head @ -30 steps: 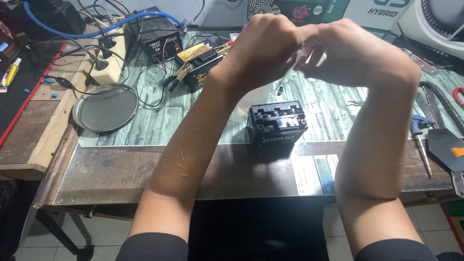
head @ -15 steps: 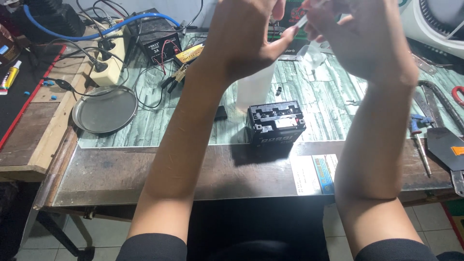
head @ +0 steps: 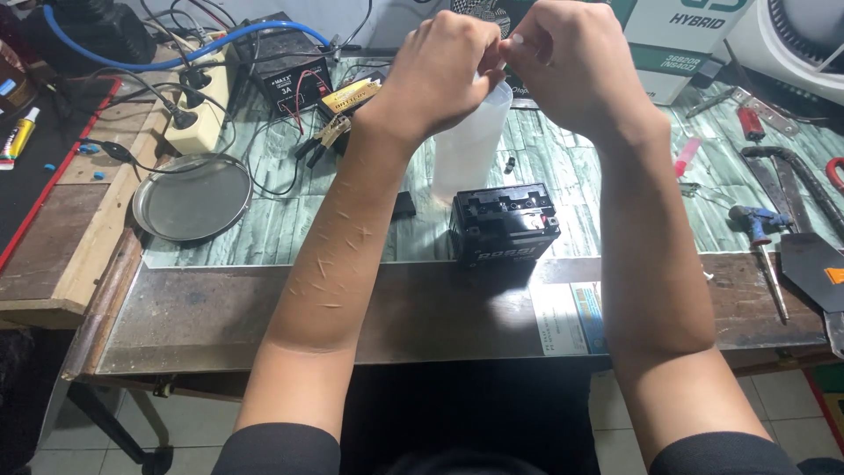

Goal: Filling the cells of a lead-acid battery with liquid using a syringe and a plastic bottle

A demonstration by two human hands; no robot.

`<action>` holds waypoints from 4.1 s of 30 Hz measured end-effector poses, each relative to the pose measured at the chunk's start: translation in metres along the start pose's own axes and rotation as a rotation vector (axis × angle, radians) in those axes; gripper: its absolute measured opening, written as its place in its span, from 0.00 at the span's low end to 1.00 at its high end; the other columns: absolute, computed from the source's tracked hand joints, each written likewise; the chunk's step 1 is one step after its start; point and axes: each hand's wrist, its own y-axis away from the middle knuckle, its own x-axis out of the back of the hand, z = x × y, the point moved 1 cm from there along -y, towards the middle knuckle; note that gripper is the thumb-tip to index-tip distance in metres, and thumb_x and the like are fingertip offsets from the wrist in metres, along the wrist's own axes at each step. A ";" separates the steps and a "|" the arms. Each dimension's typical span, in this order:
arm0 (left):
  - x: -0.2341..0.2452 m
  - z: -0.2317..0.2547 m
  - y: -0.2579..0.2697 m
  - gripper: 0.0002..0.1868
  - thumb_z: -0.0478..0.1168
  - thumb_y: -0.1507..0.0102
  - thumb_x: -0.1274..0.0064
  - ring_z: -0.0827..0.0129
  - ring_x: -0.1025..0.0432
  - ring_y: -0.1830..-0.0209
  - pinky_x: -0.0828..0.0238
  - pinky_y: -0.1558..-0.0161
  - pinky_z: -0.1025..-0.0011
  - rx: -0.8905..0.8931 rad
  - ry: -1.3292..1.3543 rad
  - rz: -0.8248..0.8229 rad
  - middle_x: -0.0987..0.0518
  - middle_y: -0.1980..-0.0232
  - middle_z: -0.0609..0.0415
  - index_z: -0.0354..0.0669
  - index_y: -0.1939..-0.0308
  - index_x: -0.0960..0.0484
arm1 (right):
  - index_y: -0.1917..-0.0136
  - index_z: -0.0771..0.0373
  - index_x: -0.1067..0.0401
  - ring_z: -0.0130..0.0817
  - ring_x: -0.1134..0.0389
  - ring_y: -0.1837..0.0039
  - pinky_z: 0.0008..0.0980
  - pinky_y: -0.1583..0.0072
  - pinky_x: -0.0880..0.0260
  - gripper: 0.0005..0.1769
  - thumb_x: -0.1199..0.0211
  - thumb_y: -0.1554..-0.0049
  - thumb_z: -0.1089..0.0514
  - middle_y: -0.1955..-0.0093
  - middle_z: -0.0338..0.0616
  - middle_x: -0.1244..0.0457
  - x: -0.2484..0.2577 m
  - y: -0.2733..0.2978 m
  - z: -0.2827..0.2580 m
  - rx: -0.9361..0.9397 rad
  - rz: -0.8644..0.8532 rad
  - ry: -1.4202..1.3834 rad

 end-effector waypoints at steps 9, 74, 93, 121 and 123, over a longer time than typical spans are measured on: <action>-0.030 -0.017 0.000 0.07 0.42 0.42 0.41 0.46 0.23 0.66 0.23 0.66 0.50 0.049 -0.165 -0.072 0.20 0.68 0.43 0.48 0.74 0.18 | 0.56 0.60 0.27 0.50 0.31 0.57 0.50 0.60 0.37 0.15 0.31 0.32 0.50 0.58 0.39 0.30 -0.022 -0.003 0.009 -0.141 -0.075 0.195; 0.060 0.047 0.008 0.19 0.38 0.39 0.31 0.68 0.22 0.68 0.29 0.70 0.66 -0.313 0.125 0.286 0.19 0.63 0.61 0.51 0.53 0.26 | 0.47 0.78 0.25 0.44 0.27 0.45 0.39 0.43 0.19 0.09 0.25 0.27 0.80 0.47 0.60 0.31 0.094 0.029 -0.050 0.074 0.029 -0.205; 0.026 0.043 0.006 0.49 0.58 0.40 0.14 0.58 0.22 0.64 0.29 0.70 0.62 -0.354 -0.236 0.282 0.18 0.53 0.52 0.46 0.34 0.37 | 0.54 0.69 0.26 0.31 0.31 0.55 0.36 0.49 0.20 0.08 0.27 0.37 0.67 0.58 0.45 0.33 0.093 0.025 -0.048 -0.051 -0.277 -0.237; 0.026 0.057 0.001 0.44 0.46 0.36 0.23 0.46 0.18 0.47 0.18 0.59 0.51 -0.301 -0.063 0.085 0.24 0.31 0.47 0.57 0.25 0.40 | 0.54 0.63 0.42 0.30 0.43 0.71 0.29 0.61 0.38 0.15 0.53 0.28 0.52 0.72 0.41 0.45 -0.061 0.117 -0.010 0.025 0.605 -0.550; 0.031 0.051 0.000 0.35 0.45 0.36 0.28 0.51 0.18 0.51 0.20 0.63 0.53 -0.302 -0.036 0.105 0.18 0.39 0.51 0.51 0.31 0.33 | 0.55 0.64 0.42 0.32 0.43 0.70 0.30 0.61 0.39 0.17 0.51 0.28 0.52 0.72 0.43 0.45 -0.063 0.118 -0.008 -0.001 0.591 -0.575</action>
